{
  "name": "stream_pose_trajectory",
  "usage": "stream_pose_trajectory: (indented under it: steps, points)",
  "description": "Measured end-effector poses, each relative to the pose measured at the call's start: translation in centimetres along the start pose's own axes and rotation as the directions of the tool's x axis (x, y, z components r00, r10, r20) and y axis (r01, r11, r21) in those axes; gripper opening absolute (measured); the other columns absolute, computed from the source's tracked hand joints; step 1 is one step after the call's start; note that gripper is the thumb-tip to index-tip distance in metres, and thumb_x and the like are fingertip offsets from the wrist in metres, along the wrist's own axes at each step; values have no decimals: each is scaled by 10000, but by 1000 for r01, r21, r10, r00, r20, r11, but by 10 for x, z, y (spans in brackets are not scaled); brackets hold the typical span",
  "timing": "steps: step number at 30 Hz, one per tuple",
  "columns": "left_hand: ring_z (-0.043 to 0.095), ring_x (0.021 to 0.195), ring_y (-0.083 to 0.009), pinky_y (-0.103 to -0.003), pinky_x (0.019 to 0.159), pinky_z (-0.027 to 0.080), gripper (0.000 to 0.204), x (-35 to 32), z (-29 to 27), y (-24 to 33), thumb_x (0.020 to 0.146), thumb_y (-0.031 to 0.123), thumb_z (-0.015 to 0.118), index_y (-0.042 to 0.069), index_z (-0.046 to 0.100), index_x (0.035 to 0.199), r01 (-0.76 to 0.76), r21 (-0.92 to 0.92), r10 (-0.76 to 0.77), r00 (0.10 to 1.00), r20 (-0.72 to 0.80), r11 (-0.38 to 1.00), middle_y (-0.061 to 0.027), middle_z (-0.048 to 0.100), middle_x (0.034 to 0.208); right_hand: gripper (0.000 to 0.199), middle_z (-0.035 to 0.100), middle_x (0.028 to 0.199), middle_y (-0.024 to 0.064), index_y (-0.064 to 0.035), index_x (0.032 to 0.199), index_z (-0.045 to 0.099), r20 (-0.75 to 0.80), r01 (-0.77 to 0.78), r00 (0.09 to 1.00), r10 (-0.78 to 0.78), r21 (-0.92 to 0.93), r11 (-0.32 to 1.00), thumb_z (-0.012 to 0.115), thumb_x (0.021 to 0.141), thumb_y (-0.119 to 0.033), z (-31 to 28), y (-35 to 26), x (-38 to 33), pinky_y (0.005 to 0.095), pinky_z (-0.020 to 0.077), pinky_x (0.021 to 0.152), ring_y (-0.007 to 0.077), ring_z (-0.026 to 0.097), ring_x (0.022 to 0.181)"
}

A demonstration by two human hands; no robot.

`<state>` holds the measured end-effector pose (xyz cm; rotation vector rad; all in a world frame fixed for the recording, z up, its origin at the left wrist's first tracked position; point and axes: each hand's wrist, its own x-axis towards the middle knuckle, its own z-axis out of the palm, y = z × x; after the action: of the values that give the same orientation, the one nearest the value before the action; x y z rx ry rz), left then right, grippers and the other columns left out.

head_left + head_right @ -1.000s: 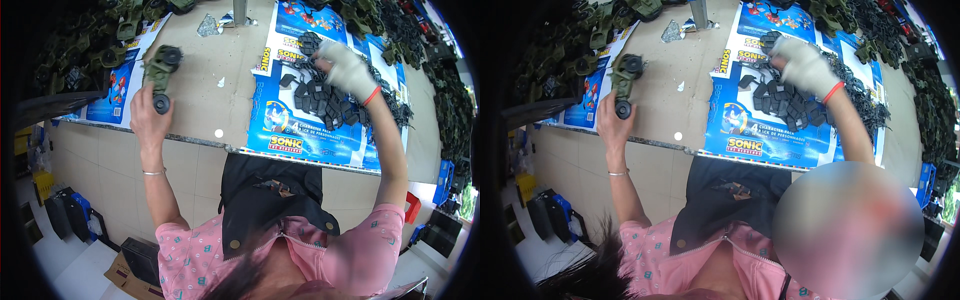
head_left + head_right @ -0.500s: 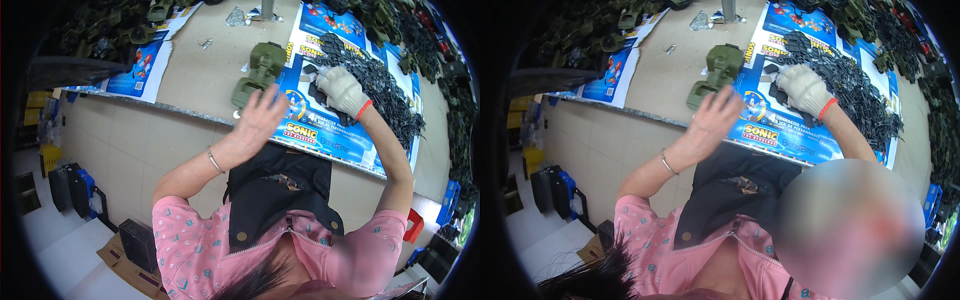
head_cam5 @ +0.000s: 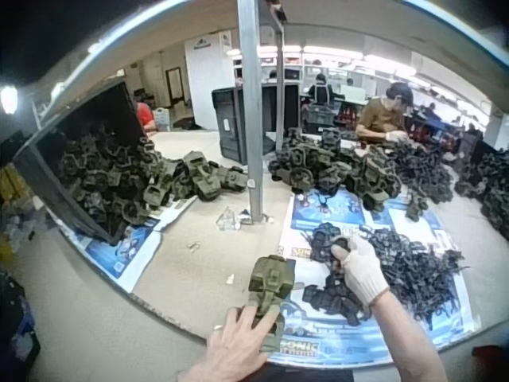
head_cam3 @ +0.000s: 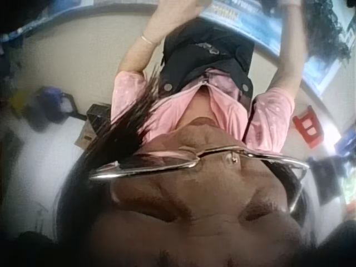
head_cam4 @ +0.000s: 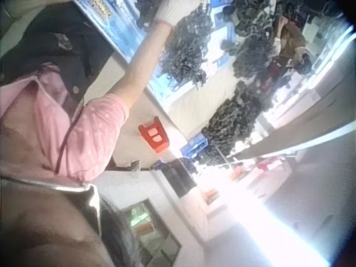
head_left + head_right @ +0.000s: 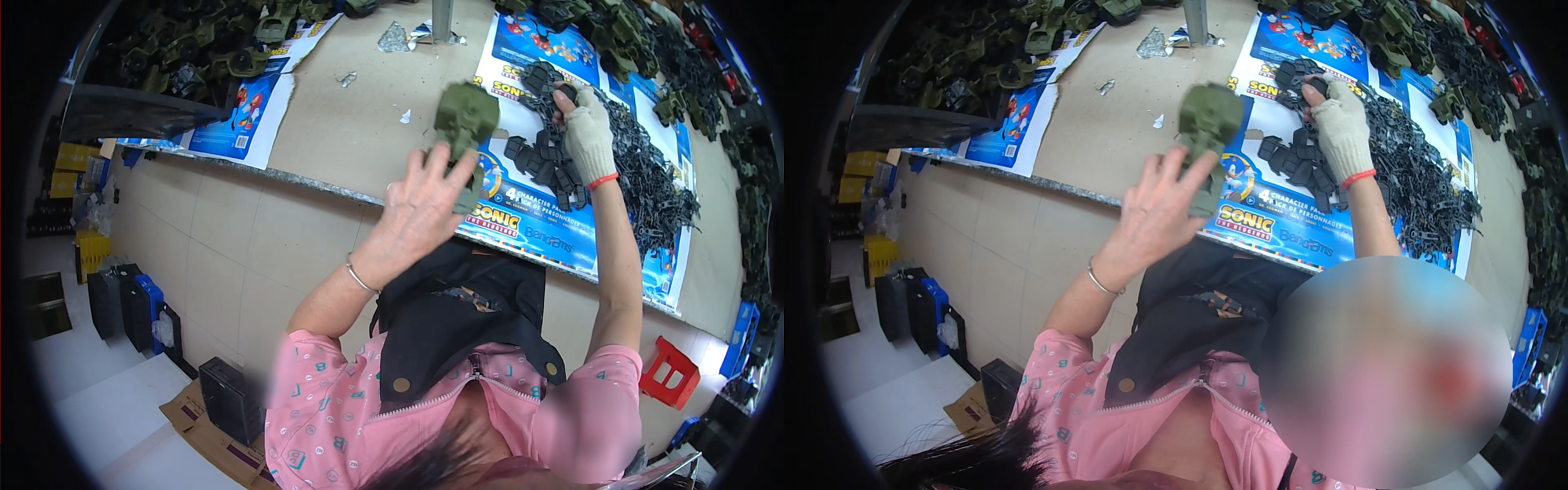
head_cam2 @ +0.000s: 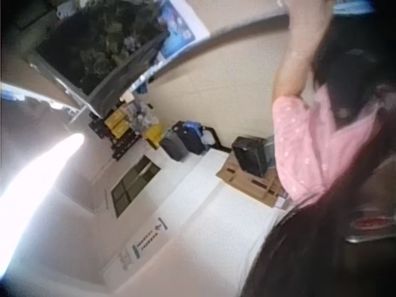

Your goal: Assembling small plastic toy military vehicles by attaching black components to the green chassis.

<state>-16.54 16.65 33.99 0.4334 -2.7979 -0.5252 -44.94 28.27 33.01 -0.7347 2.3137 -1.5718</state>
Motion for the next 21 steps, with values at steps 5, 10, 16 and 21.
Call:
stream_pose_trajectory:
  steps: [5, 10, 16, 21]
  points:
    - [539, 1253, -394, -492, 1018, 521, 946, 1, -12, -1, 690, 453, 886, 246, 476, 1517, -150, -80, 158, 981, 110, 985, -158, 487, 1427, 253, 628, 944, 63, 25, 1206, 602, 231, -290, 956, 182, 640, 712, 662, 999, -108, 17, 13, -49, 281, 551, 697, 149, 647, 800]
    - [460, 1416, -375, -468, 1144, 415, 467, 57, 20, -63, 934, 220, 705, 22, 621, 1348, -320, -377, 319, 945, -67, 869, -169, 515, 1514, 353, 608, 802, 38, 17, 1181, 659, 241, -74, 970, 26, 194, 978, 697, 982, -273, 25, 29, -67, 288, 441, 614, 111, 553, 707]
    - [577, 1331, -317, -410, 1109, 465, 404, 63, 58, -71, 924, 97, 705, -4, 656, 1312, -193, -659, 214, 976, -50, 727, -142, 613, 1428, 420, 601, 760, 108, 19, 1132, 685, 271, 167, 959, -79, -320, 933, 707, 952, -360, 18, 17, -82, 357, 488, 651, 202, 617, 692]
    - [606, 1292, -312, -398, 1081, 488, 421, 65, 68, -69, 889, 77, 750, -5, 666, 1293, -227, -648, 174, 974, -146, 727, -157, 623, 1408, 362, 640, 804, 107, 24, 1121, 680, 216, 50, 976, -10, -180, 982, 722, 948, -291, 27, -1, -77, 341, 512, 634, 163, 637, 696]
